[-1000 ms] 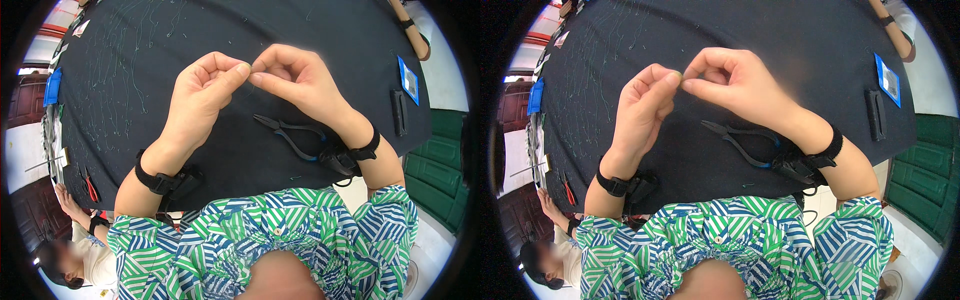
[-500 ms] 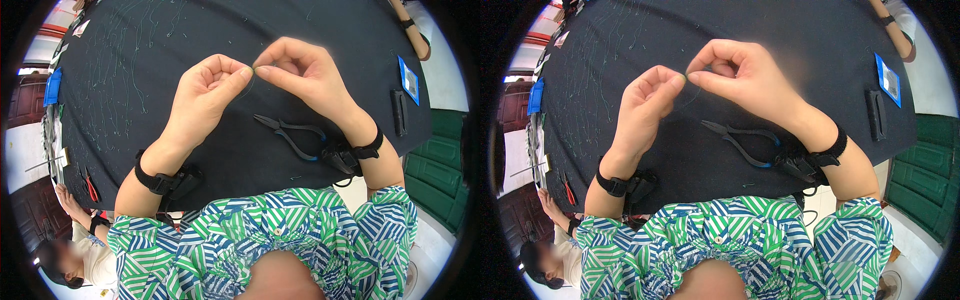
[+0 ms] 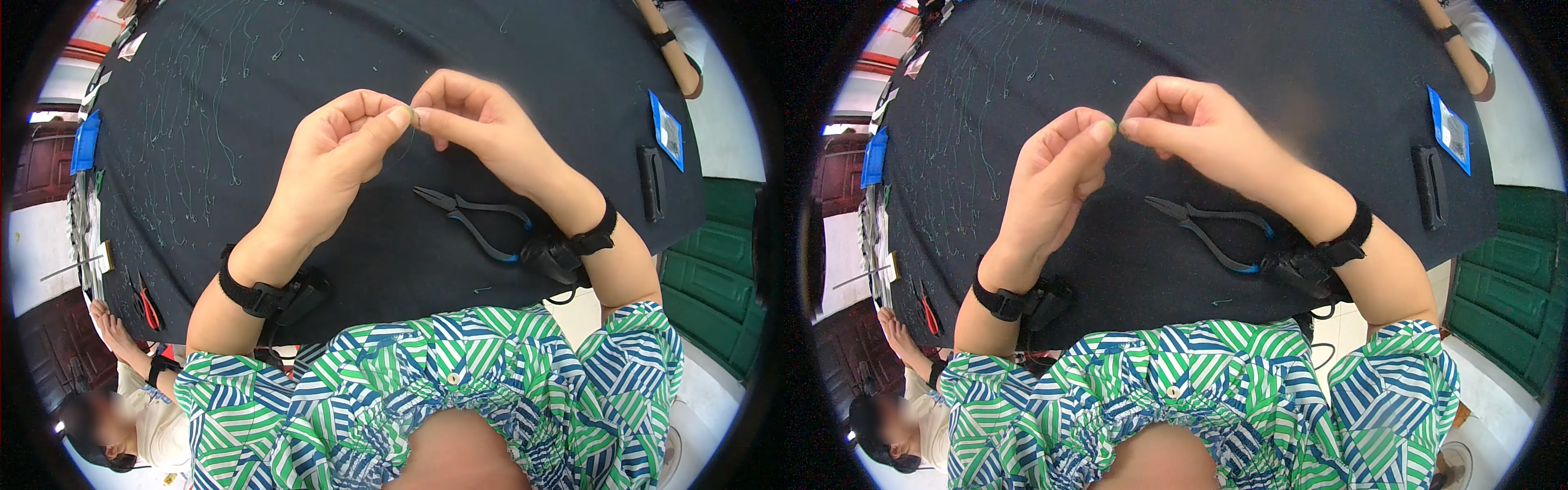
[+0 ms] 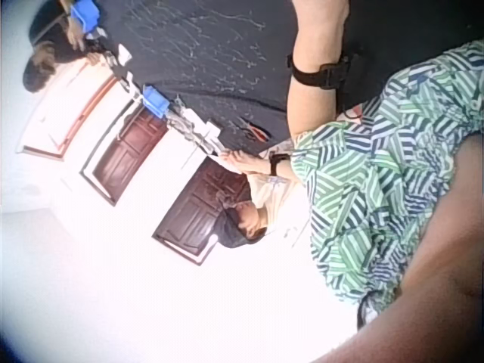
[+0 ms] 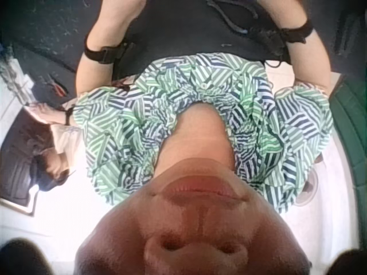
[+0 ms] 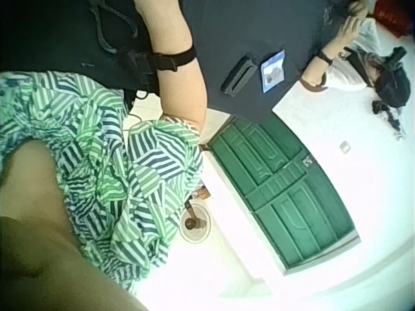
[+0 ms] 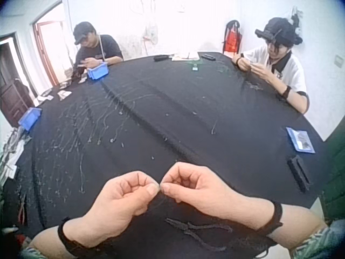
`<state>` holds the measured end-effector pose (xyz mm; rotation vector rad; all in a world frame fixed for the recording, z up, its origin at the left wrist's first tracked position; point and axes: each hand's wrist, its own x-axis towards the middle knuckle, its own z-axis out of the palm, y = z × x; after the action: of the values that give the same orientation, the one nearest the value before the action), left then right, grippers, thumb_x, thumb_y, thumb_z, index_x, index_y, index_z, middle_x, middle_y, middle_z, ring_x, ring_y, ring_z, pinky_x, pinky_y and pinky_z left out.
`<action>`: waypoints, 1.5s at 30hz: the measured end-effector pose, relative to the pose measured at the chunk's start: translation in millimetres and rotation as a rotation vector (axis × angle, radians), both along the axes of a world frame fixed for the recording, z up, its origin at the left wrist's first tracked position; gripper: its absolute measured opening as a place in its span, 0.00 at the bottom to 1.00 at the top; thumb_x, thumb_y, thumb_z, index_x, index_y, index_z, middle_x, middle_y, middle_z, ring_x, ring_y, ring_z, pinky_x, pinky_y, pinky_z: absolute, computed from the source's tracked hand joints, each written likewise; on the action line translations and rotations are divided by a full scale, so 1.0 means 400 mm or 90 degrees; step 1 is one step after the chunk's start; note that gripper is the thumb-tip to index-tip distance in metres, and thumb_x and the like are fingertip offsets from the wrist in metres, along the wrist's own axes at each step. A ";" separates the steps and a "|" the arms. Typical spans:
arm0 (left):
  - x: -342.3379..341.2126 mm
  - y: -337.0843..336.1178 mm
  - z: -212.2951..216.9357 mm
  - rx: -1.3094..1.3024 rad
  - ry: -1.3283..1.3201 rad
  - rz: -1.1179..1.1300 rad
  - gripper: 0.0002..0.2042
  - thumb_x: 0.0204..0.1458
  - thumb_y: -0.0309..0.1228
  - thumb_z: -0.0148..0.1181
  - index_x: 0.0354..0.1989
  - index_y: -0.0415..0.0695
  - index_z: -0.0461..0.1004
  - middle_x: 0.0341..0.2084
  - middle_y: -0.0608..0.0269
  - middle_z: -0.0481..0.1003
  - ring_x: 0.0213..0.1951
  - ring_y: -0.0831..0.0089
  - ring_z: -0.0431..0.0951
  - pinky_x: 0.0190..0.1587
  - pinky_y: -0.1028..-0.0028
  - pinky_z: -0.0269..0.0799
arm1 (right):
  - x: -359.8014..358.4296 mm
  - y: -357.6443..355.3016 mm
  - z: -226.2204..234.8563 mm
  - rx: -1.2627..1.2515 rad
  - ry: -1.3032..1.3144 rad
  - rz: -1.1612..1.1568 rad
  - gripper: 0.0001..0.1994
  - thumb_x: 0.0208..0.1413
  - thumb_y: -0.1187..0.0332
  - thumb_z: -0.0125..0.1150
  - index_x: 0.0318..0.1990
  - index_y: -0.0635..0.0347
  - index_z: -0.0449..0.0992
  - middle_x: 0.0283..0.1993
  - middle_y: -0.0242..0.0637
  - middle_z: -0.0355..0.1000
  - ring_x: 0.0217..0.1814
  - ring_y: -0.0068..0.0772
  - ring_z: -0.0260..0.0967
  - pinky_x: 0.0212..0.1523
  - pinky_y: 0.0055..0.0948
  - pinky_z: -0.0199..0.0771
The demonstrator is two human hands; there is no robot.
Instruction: The person threads a fishing line through small metal swivels and uses a pair of pliers to secure components on the line.
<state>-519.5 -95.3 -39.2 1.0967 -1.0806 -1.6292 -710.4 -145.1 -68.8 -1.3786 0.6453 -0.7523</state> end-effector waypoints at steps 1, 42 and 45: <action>0.001 -0.001 -0.002 0.000 0.000 -0.001 0.09 0.59 0.32 0.58 0.41 0.38 0.74 0.22 0.79 0.68 0.20 0.94 0.56 0.21 0.88 0.48 | 0.004 0.007 -0.002 0.023 -0.035 -0.012 0.08 0.58 0.65 0.62 0.36 0.59 0.76 0.29 0.22 0.69 0.30 0.11 0.63 0.31 0.15 0.64; 0.005 -0.001 0.013 0.028 0.135 -0.003 0.07 0.60 0.30 0.57 0.38 0.39 0.74 0.18 0.80 0.61 0.18 0.91 0.52 0.19 0.84 0.46 | 0.017 0.026 0.004 0.061 -0.050 -0.043 0.07 0.59 0.64 0.60 0.39 0.58 0.76 0.29 0.23 0.70 0.29 0.12 0.62 0.30 0.14 0.63; 0.006 -0.004 0.012 0.013 0.102 0.026 0.07 0.59 0.30 0.58 0.38 0.39 0.74 0.18 0.80 0.62 0.18 0.91 0.53 0.19 0.85 0.46 | 0.020 0.033 0.009 0.024 -0.034 -0.023 0.06 0.58 0.66 0.61 0.37 0.59 0.76 0.27 0.22 0.69 0.28 0.11 0.61 0.29 0.14 0.62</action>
<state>-517.1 -96.7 -34.4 0.9774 -0.9324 -1.6686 -702.6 -132.1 -65.0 -1.3109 0.6418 -0.7989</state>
